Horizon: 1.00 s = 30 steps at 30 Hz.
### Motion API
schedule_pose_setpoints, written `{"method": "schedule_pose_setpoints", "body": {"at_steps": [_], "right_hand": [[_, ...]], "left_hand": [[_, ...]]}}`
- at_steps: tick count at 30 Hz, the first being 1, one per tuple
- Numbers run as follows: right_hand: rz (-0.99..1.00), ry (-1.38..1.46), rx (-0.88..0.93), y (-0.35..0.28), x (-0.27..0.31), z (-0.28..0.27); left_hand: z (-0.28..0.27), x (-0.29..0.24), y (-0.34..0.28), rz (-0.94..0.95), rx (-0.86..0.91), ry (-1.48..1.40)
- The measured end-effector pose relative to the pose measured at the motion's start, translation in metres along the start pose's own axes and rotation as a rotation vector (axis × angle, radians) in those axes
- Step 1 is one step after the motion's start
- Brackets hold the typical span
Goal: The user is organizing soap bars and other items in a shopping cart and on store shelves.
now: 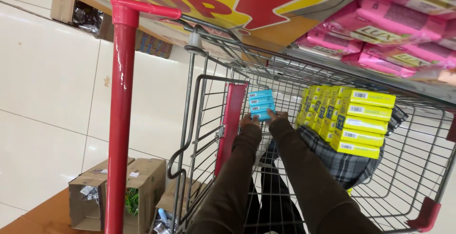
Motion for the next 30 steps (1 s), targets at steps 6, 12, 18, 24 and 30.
{"method": "schedule_pose_setpoints", "body": {"at_steps": [6,12,18,24,30], "right_hand": [[0.501,-0.458,0.131,-0.007,-0.038,0.003],[0.593,0.045,0.202,-0.164,0.039,0.034],[0.528,0.123,0.306,-0.266,0.101,-0.001],[0.291,-0.42,0.27,-0.345,0.194,-0.049],[-0.621,-0.465,-0.25,-0.258,0.213,-0.199]], "left_hand": [[0.044,0.071,0.024,-0.151,0.297,-0.899],[0.023,0.048,-0.016,-0.505,0.543,-0.641],[-0.044,-0.054,-0.142,-0.442,0.768,-0.561],[-0.036,-0.087,-0.22,-0.471,0.988,-0.69],[-0.048,-0.13,-0.284,-0.441,1.116,-0.966]]}}
Point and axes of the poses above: each hand's wrist, its own y-axis towards the middle knuckle, its own z-axis out of the palm, x = y × z, the point moved 8 cm from there along y, towards the middle knuckle, and after that the axes turned 6 degrees about x, right-handed, at the moved point
